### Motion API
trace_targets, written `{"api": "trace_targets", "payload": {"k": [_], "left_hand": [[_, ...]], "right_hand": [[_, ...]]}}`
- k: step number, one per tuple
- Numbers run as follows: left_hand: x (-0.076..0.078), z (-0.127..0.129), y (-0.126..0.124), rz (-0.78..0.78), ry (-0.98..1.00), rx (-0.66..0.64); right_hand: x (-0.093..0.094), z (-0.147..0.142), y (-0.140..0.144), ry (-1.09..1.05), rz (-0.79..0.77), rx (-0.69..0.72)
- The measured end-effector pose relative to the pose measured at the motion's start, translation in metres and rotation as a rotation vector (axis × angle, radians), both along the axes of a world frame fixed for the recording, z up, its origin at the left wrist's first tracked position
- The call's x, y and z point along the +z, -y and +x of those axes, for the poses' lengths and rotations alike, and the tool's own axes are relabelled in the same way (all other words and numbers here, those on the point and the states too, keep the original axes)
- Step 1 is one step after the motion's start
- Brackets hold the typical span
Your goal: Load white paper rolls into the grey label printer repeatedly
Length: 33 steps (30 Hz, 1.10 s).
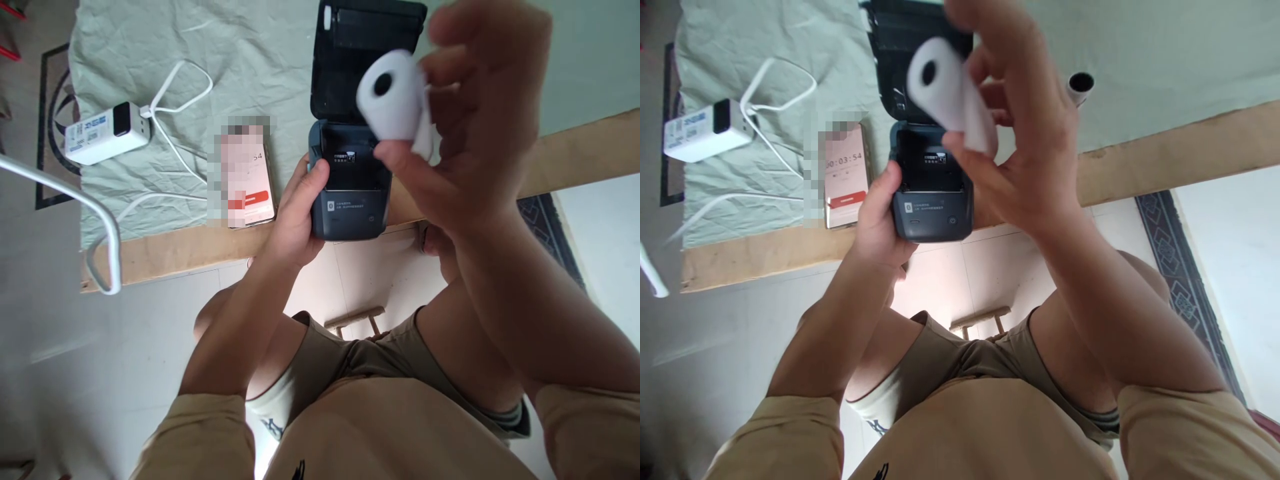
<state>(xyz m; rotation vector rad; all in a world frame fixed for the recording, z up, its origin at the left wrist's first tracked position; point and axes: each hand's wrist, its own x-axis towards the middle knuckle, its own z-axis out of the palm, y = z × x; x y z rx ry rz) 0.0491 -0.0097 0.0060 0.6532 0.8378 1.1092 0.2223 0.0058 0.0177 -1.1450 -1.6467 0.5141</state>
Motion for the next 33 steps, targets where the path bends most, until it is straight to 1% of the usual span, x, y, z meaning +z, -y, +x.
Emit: {"api": "trace_targets", "payload": {"k": [2,3,6,8,11,13,16,18,20,22,24,26,28,31,33], "left_hand": [[0.000,-0.001,0.000,0.017,-0.003,-0.016],[0.000,-0.002,0.000,0.026,-0.013,-0.024],[0.001,-0.003,0.001,0.034,-0.071,-0.025],[0.001,-0.003,0.001,0.045,-0.093,-0.024],[0.002,-0.001,0.002,0.064,-0.076,-0.026],[0.002,-0.001,0.002,0.068,-0.049,-0.030],[0.002,-0.003,0.000,0.089,-0.003,-0.050],[0.002,-0.005,0.000,0.098,0.017,-0.051],[0.000,-0.007,0.000,0.094,0.013,-0.049],[-0.001,-0.009,0.001,0.094,-0.008,-0.050],[-0.002,-0.010,0.002,0.110,-0.012,-0.047],[-0.003,-0.010,0.003,0.132,0.004,-0.045],[-0.003,-0.009,0.003,0.147,0.030,-0.040],[-0.003,-0.008,0.004,0.141,0.036,-0.019],[-0.003,-0.009,0.004,0.128,0.006,-0.017]], "right_hand": [[0.003,-0.006,0.004,0.138,0.168,-0.024],[0.004,-0.010,0.006,0.217,0.213,-0.046],[0.004,-0.016,0.008,0.378,0.193,-0.105],[0.003,-0.017,0.007,0.437,0.151,-0.094],[0.001,-0.014,0.005,0.418,0.142,-0.051],[0.001,-0.014,0.006,0.382,0.215,-0.036],[0.000,-0.017,0.014,0.375,0.366,-0.026],[-0.002,-0.021,0.019,0.397,0.424,0.033],[-0.004,-0.024,0.023,0.358,0.454,0.111],[-0.006,-0.024,0.023,0.279,0.423,0.121],[-0.007,-0.023,0.022,0.220,0.308,0.042],[-0.006,-0.020,0.021,0.232,0.175,-0.016],[-0.006,-0.018,0.021,0.257,0.098,0.006],[-0.009,-0.015,0.021,0.257,0.089,0.082],[-0.012,-0.012,0.017,0.168,0.106,0.063]]}}
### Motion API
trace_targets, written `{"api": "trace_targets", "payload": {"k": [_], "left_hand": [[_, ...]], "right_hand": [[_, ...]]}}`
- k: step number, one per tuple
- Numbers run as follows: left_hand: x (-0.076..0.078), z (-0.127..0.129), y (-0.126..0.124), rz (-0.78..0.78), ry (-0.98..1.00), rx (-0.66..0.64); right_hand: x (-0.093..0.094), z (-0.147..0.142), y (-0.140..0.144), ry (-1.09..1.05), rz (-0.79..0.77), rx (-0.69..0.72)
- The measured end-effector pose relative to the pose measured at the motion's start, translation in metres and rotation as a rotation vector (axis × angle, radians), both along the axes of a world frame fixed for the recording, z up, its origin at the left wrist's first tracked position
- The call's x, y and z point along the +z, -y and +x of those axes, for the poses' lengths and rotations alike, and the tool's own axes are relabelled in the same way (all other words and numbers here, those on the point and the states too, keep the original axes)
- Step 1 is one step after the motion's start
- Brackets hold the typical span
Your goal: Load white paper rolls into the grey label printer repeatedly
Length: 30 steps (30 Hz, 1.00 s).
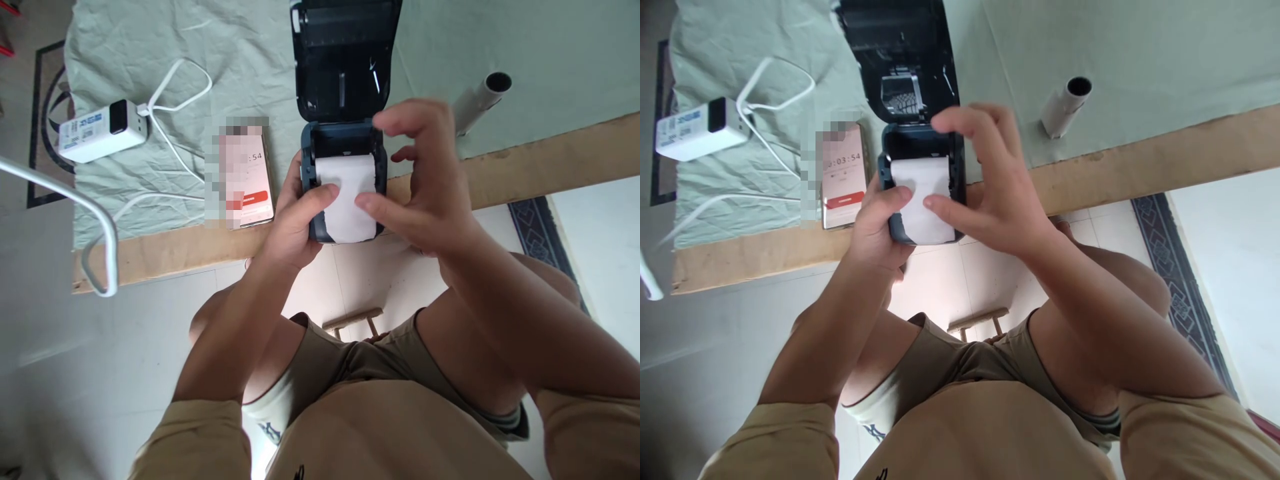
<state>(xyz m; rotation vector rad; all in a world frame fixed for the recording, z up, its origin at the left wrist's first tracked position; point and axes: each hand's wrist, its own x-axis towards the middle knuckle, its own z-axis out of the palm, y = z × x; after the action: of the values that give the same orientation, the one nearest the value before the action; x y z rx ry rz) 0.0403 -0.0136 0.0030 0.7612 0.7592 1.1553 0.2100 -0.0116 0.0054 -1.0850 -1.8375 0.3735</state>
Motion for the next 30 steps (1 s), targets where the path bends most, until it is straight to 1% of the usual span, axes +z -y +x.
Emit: {"api": "trace_targets", "payload": {"k": [2,4,6,7,8,10,13,15,16,18,22,24,26,30], "left_hand": [[0.000,-0.001,0.000,-0.002,-0.037,-0.016],[0.000,-0.001,-0.001,0.002,-0.062,-0.039],[0.001,-0.002,-0.001,0.004,-0.075,-0.053],[0.001,-0.002,-0.001,0.005,-0.082,-0.056],[0.001,-0.002,-0.001,0.008,-0.089,-0.058],[0.000,-0.002,-0.001,0.013,-0.098,-0.046],[-0.003,-0.004,-0.002,0.020,-0.053,-0.037],[-0.006,-0.005,-0.003,0.039,-0.016,-0.061],[-0.007,-0.006,-0.003,0.055,-0.009,-0.076],[-0.008,-0.007,-0.003,0.082,-0.014,-0.091],[-0.007,-0.006,0.000,0.112,0.022,-0.100],[-0.006,-0.006,0.000,0.093,0.030,-0.097],[-0.006,-0.006,0.001,0.053,0.009,-0.096],[-0.005,-0.007,0.000,0.012,-0.002,-0.104]], "right_hand": [[-0.003,0.002,-0.007,-0.141,-0.010,-0.030],[-0.005,0.003,-0.014,-0.275,-0.067,0.004],[-0.003,0.003,-0.019,-0.356,-0.145,0.052],[-0.001,0.002,-0.020,-0.378,-0.166,0.050],[0.000,0.001,-0.020,-0.383,-0.165,0.043],[0.002,0.000,-0.018,-0.336,-0.110,0.026],[0.000,0.000,-0.015,-0.162,0.005,0.084],[-0.002,0.002,-0.013,-0.090,0.028,0.111],[-0.003,0.002,-0.012,-0.090,0.019,0.128],[-0.004,0.003,-0.009,-0.167,-0.062,0.161],[-0.003,-0.003,-0.002,-0.419,-0.330,0.293],[-0.003,-0.007,-0.001,-0.473,-0.417,0.356],[-0.005,-0.010,-0.001,-0.453,-0.414,0.351],[-0.008,-0.011,-0.003,-0.357,-0.326,0.281]]}}
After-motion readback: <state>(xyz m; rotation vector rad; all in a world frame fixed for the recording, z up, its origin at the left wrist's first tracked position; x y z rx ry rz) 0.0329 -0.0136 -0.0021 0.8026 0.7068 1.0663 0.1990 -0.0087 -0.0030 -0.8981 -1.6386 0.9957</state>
